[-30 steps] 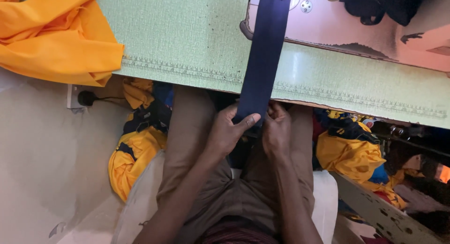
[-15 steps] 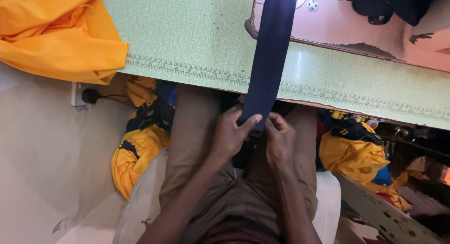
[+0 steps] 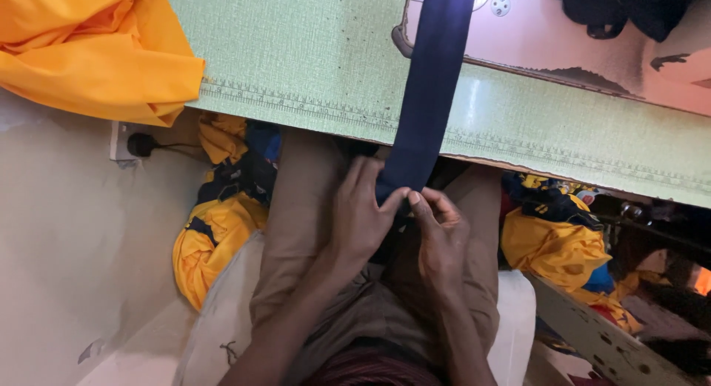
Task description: Guiding and sewing a long fabric strip with a yellow border through an industrial sewing machine.
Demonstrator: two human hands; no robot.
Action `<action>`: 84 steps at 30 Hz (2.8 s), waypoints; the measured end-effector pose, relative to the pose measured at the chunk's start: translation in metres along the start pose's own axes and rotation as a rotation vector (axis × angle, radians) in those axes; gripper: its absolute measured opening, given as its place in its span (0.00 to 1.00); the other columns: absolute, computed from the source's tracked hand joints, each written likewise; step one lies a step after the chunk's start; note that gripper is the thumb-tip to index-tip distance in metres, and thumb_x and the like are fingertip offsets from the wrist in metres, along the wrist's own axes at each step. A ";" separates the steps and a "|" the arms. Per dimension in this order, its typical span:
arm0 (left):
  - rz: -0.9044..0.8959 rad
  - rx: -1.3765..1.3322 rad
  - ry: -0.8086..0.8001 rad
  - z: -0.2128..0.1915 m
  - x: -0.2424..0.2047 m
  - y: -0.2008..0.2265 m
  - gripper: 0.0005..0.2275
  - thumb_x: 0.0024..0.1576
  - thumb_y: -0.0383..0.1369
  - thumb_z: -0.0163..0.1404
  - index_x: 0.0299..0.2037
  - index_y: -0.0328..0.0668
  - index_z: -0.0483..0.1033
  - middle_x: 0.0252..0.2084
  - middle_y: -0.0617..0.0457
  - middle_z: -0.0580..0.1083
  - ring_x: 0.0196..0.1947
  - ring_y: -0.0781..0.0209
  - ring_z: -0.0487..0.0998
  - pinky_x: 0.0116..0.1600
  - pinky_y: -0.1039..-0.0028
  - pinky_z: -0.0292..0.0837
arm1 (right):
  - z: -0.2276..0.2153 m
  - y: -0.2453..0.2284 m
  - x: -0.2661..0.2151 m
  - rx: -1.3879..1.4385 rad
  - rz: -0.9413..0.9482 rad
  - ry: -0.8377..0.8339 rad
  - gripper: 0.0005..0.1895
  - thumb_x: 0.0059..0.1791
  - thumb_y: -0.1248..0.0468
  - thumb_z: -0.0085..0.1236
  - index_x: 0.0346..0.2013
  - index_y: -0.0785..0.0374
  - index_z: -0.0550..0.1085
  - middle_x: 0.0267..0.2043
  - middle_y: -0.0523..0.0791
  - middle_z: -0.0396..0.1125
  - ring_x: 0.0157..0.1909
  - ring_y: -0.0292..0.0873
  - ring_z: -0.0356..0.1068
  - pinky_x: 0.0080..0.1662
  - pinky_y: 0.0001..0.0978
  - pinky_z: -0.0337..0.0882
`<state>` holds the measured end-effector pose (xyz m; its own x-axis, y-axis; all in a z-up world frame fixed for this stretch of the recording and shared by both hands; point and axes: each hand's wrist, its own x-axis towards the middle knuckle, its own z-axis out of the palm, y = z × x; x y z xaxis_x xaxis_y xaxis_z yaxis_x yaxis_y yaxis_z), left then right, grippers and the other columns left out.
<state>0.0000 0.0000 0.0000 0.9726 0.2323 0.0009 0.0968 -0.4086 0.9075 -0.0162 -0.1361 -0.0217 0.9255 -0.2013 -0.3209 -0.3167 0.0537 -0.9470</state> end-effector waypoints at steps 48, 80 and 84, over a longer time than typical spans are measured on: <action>0.764 0.491 -0.192 -0.003 0.174 0.007 0.17 0.64 0.29 0.53 0.63 0.44 0.74 0.68 0.55 0.67 0.74 0.42 0.48 0.71 0.27 0.36 | 0.063 -0.138 0.114 -0.801 -0.310 -0.096 0.15 0.53 0.66 0.59 0.54 0.65 0.79 0.18 0.42 0.73 0.14 0.31 0.68 0.27 0.25 0.72; -0.349 -0.422 -0.179 -0.008 -0.031 -0.015 0.12 0.65 0.43 0.48 0.45 0.46 0.80 0.34 0.47 0.83 0.42 0.58 0.83 0.45 0.65 0.78 | 0.000 -0.036 0.028 0.006 0.173 -0.165 0.07 0.48 0.65 0.68 0.36 0.66 0.80 0.28 0.45 0.71 0.31 0.38 0.70 0.42 0.32 0.76; 0.089 -0.049 0.056 -0.030 -0.012 0.015 0.09 0.66 0.31 0.46 0.42 0.38 0.81 0.38 0.42 0.78 0.42 0.42 0.83 0.44 0.64 0.78 | -0.016 -0.018 0.032 -0.282 -0.039 -0.126 0.08 0.50 0.63 0.67 0.36 0.65 0.79 0.28 0.47 0.70 0.33 0.40 0.70 0.42 0.34 0.73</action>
<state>-0.0165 0.0177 0.0264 0.9634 0.2469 0.1047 -0.0012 -0.3866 0.9223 0.0163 -0.1590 -0.0145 0.9509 -0.0739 -0.3006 -0.3096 -0.2286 -0.9230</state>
